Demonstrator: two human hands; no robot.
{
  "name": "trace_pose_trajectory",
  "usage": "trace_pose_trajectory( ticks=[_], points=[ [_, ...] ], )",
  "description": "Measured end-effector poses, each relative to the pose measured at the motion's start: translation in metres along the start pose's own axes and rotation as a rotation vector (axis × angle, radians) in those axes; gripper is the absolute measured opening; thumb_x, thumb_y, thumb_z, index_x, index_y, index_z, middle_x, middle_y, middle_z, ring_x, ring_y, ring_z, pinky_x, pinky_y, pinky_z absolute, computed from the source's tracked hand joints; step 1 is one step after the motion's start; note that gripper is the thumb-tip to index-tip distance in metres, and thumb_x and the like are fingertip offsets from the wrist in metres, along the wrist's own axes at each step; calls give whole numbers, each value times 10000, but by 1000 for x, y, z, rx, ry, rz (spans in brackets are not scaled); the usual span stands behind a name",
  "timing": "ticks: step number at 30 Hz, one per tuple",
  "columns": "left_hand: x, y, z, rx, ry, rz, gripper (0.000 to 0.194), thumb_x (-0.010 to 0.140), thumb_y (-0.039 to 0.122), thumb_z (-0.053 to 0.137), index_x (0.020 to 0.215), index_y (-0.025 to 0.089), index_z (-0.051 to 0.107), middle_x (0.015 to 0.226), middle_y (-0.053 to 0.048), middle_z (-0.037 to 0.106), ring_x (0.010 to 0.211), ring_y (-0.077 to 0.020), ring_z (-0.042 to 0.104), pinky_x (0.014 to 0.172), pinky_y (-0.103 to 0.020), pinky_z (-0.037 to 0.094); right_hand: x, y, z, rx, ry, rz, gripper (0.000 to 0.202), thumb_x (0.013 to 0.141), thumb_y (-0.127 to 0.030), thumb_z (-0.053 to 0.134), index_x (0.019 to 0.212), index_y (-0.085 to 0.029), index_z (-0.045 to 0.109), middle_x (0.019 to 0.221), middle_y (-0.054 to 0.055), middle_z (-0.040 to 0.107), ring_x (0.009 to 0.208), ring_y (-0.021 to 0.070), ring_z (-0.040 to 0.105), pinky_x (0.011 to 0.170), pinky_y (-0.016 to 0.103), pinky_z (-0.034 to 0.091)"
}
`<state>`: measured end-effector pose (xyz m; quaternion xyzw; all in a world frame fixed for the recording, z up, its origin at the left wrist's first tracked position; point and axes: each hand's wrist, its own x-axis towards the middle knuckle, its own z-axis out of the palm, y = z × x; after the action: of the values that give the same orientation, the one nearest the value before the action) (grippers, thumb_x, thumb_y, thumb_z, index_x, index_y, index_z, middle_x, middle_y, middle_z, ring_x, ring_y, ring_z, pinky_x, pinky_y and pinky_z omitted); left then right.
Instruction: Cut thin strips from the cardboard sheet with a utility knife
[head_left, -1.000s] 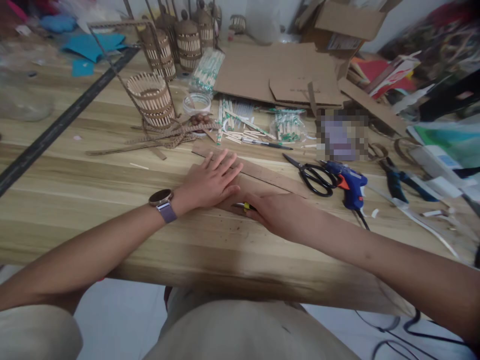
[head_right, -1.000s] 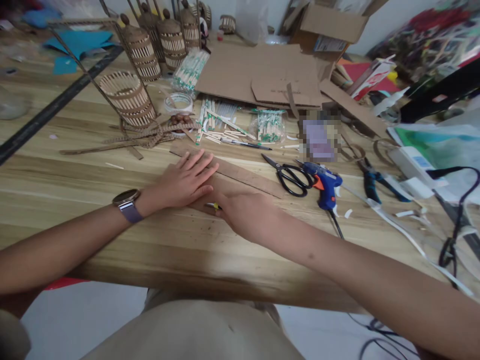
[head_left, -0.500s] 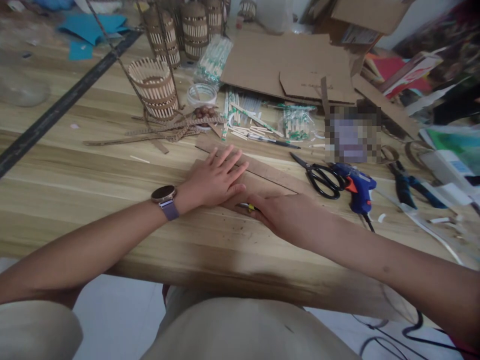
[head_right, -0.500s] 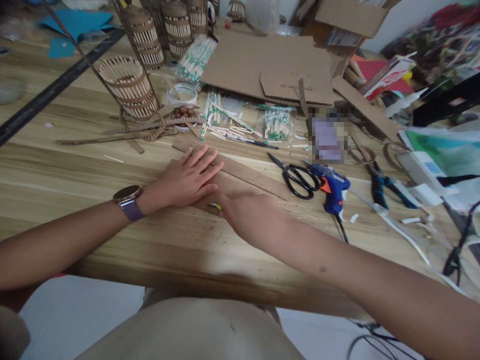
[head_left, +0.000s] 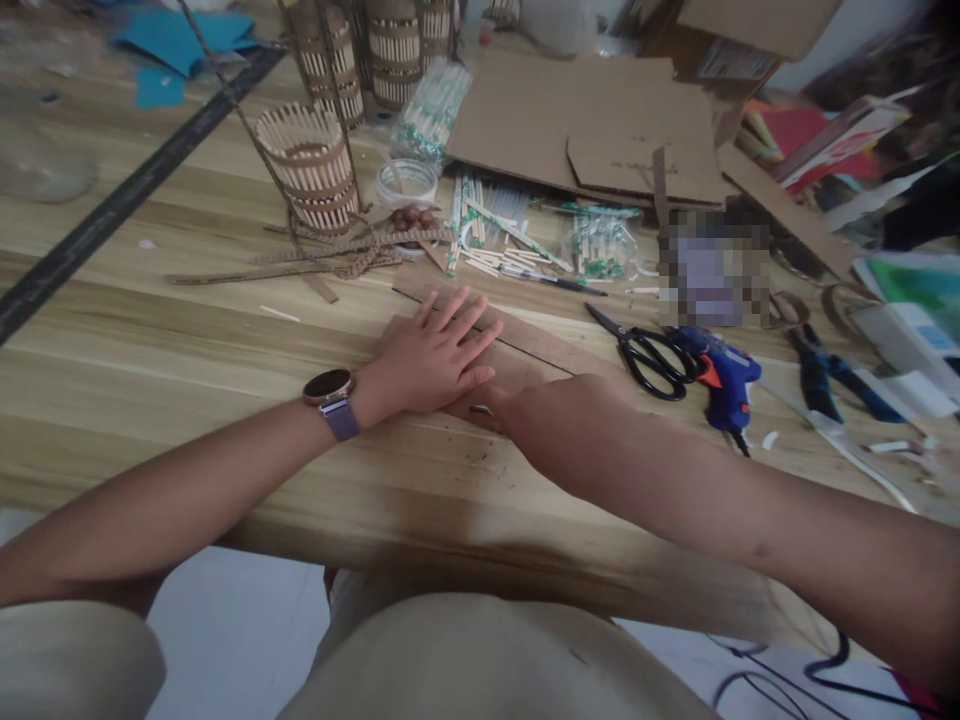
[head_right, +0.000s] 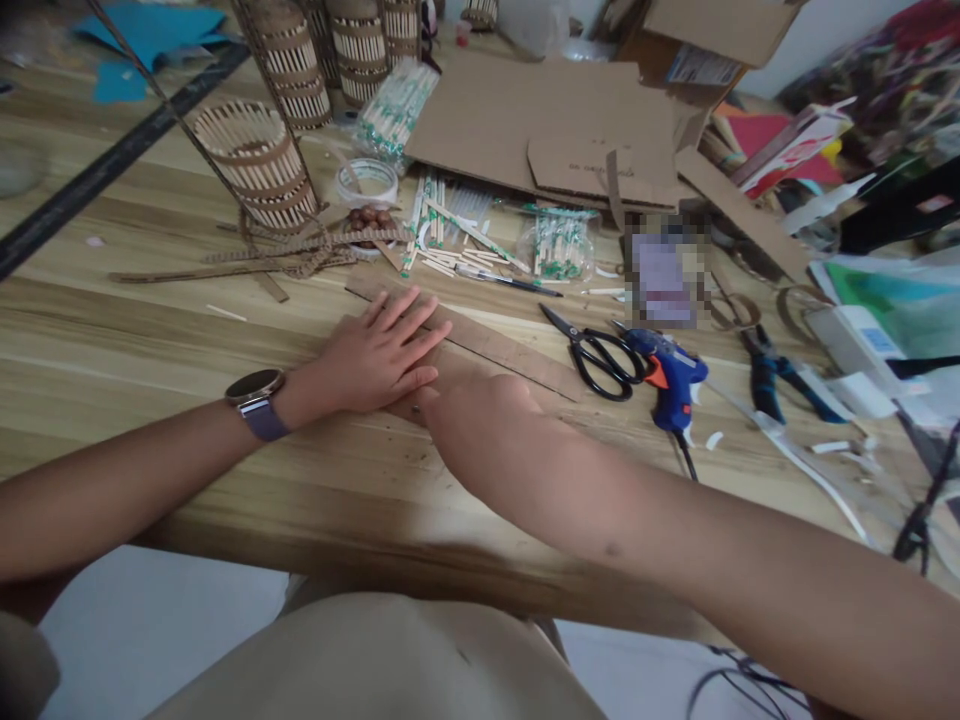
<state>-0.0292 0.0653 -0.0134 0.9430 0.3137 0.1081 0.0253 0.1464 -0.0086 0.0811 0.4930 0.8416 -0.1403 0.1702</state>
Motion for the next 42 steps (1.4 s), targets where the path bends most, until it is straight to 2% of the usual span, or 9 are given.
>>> trace_pose_trajectory(
  ticks=[3,5,9,14,17,26,38,42],
  points=[
    [0,-1,0,9,-8,11,598,1055,456,408,1529,94,443,1618,-254,323,1528,-436,222,1205,-667,183,-1,-3,0,-229,-80,-21,379,868,-44,516,1178,-204,665,706,90,717,648,246,707,482,289,317],
    [-1,-2,1,15,-13,20,601,1057,462,394,1533,98,438,1622,-251,317,1529,-436,219,1205,-662,187,-2,-3,2,-293,-83,-29,423,845,0,505,1191,-191,655,691,94,711,651,264,712,467,290,285],
    [-2,-4,2,2,4,29,596,1055,461,405,1534,107,438,1623,-241,323,1530,-430,220,1204,-659,191,-3,-1,6,-256,-64,5,388,835,-8,536,1145,-203,663,641,73,690,615,262,695,470,290,263],
    [-1,-1,0,-3,-5,26,589,1052,440,422,1534,102,438,1621,-251,322,1526,-443,220,1197,-667,197,-2,-3,-2,-266,-135,11,391,827,7,525,1117,-210,672,758,91,737,624,232,688,471,284,265],
    [-1,-1,0,-6,-5,22,580,1053,435,420,1533,110,441,1625,-246,316,1531,-441,208,1199,-670,187,-1,-3,-1,-240,-95,-1,404,814,30,521,1112,-195,676,720,98,728,633,249,697,477,288,280],
    [-2,-5,1,-33,-5,24,579,1044,444,448,1533,135,449,1636,-218,306,1542,-415,195,1218,-645,173,-1,2,10,-280,-110,19,488,848,-27,507,1274,-241,608,696,77,739,632,260,713,460,279,276],
    [-2,-5,0,-37,-10,21,568,1040,444,463,1526,151,465,1641,-211,302,1543,-422,185,1217,-654,174,-5,3,18,-191,-23,71,394,842,-4,507,1131,-231,650,638,63,686,615,256,686,482,286,247],
    [-2,-5,0,-27,-8,18,564,1042,451,456,1522,155,472,1643,-206,302,1544,-421,180,1218,-646,177,-5,2,17,-208,-57,69,437,829,13,504,1164,-230,644,680,79,715,623,264,697,484,287,260]
  ],
)
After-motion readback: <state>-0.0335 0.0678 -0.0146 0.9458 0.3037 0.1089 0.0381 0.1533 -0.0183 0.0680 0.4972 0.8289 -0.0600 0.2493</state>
